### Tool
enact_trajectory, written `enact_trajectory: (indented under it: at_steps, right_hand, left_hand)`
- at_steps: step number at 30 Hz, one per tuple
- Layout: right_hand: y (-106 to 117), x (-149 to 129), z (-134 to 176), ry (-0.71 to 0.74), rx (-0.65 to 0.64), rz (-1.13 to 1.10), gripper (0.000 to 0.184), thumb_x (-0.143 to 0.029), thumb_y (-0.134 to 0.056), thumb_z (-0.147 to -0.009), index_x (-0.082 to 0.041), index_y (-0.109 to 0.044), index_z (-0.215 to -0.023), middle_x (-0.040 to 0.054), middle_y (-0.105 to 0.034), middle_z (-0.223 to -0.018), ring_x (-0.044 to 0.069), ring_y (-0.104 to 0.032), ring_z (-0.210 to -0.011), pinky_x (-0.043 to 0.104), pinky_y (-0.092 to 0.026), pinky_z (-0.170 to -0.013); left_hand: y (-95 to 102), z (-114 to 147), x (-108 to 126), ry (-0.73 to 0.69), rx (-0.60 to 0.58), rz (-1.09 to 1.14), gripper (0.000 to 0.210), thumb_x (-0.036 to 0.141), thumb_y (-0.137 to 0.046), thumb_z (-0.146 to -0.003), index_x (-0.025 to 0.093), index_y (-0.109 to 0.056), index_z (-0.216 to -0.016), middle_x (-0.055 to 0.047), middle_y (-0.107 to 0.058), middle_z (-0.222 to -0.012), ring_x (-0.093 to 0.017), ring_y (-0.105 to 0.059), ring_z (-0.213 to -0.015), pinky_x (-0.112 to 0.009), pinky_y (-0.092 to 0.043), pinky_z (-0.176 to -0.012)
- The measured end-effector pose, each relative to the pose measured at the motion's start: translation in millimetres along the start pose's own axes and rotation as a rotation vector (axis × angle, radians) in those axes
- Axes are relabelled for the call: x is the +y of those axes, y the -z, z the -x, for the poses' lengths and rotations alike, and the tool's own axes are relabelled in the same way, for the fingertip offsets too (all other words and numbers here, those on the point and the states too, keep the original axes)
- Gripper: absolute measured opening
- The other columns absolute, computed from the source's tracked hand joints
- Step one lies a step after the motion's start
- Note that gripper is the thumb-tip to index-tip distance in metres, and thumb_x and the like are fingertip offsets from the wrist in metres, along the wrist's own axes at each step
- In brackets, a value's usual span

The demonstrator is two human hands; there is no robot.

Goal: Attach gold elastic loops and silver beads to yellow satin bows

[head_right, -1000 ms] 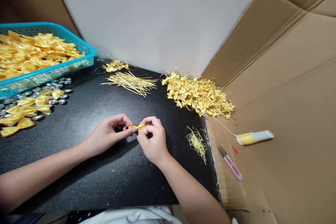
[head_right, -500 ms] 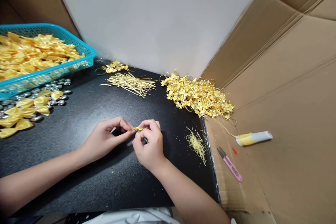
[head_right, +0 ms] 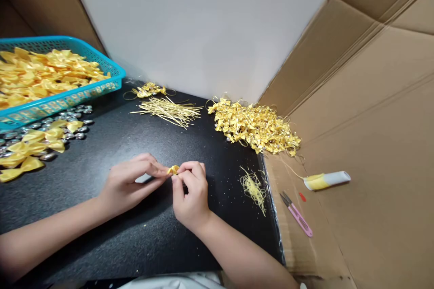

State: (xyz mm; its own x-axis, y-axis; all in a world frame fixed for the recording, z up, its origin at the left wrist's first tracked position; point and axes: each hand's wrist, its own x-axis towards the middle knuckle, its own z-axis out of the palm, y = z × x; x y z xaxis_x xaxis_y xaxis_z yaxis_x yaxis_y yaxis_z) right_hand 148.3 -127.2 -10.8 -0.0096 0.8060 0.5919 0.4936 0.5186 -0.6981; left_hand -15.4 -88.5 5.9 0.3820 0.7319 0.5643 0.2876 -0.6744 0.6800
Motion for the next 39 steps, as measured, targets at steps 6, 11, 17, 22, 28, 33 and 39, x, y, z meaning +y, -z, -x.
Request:
enact_trajectory:
  at_steps: [6, 11, 17, 22, 28, 33, 39]
  right_hand:
    - [-1, 2, -2, -0.066, -0.023, -0.035, 0.023, -0.016, -0.047, -0.091, -0.020, -0.054, -0.070, 0.0051, -0.057, -0.084, 0.018, -0.055, -0.082, 0.033, -0.046, -0.074]
    - [-2, 3, -4, -0.083, -0.053, -0.072, 0.025, -0.018, -0.045, -0.093, -0.021, -0.049, -0.068, 0.0023, -0.057, -0.073, 0.016, -0.053, -0.072, 0.031, -0.042, -0.068]
    - [0, 2, -5, -0.074, -0.035, -0.028, 0.028, -0.016, -0.045, -0.090, -0.022, -0.043, -0.062, 0.0005, -0.053, -0.066, 0.016, -0.050, -0.068, 0.031, -0.041, -0.067]
    - [5, 0, -6, -0.093, 0.044, 0.089, 0.022, -0.017, -0.054, -0.082, -0.019, -0.050, -0.060, 0.0069, -0.053, -0.096, 0.021, -0.051, -0.093, 0.038, -0.042, -0.084]
    - [5, -2, -9, -0.140, -0.056, -0.053, 0.025, -0.014, -0.052, -0.080, -0.020, -0.046, -0.057, 0.0047, -0.056, -0.086, 0.019, -0.053, -0.086, 0.035, -0.043, -0.077]
    - [3, -1, -10, -0.154, -0.043, -0.060, 0.026, -0.014, -0.052, -0.080, -0.021, -0.043, -0.056, 0.0043, -0.056, -0.083, 0.019, -0.052, -0.083, 0.035, -0.043, -0.074]
    - [3, -1, -9, -0.145, -0.038, -0.066, 0.026, -0.014, -0.051, -0.081, -0.021, -0.043, -0.057, 0.0043, -0.055, -0.083, 0.019, -0.052, -0.083, 0.035, -0.043, -0.075]
  left_hand:
    - [0.0, -1, 0, -0.015, 0.034, -0.044, 0.009, 0.016, -0.064, -0.081, 0.022, -0.067, -0.074, -0.002, -0.077, -0.076, -0.015, -0.065, -0.068, -0.027, -0.050, -0.067]
    - [-1.3, -3, 4, 0.213, 0.046, -0.013, 0.010, 0.026, -0.064, -0.082, 0.020, -0.067, -0.074, -0.002, -0.072, -0.072, -0.016, -0.064, -0.067, -0.026, -0.048, -0.064]
    - [-4.3, -6, 3, 0.446, 0.010, 0.111, 0.018, 0.036, -0.066, -0.080, 0.019, -0.069, -0.075, -0.001, -0.072, -0.071, -0.015, -0.062, -0.064, -0.025, -0.046, -0.061]
    - [-5.4, -6, 2, 0.502, -0.038, 0.186, 0.019, 0.036, -0.068, -0.079, 0.017, -0.070, -0.074, -0.002, -0.072, -0.069, -0.015, -0.060, -0.063, -0.024, -0.044, -0.059]
    - [-6.7, -5, 2, 0.530, -0.069, 0.236, 0.020, 0.036, -0.069, -0.077, 0.017, -0.069, -0.072, -0.002, -0.071, -0.067, -0.014, -0.058, -0.062, -0.024, -0.043, -0.058]
    - [-6.7, -5, 1, 0.537, -0.087, 0.234, 0.021, 0.037, -0.068, -0.078, 0.017, -0.069, -0.072, -0.002, -0.071, -0.067, -0.015, -0.058, -0.061, -0.024, -0.042, -0.057]
    - [-6.4, -5, 1, 0.538, -0.077, 0.225, 0.020, 0.037, -0.068, -0.077, 0.017, -0.070, -0.072, -0.002, -0.071, -0.067, -0.015, -0.058, -0.062, -0.025, -0.042, -0.058]
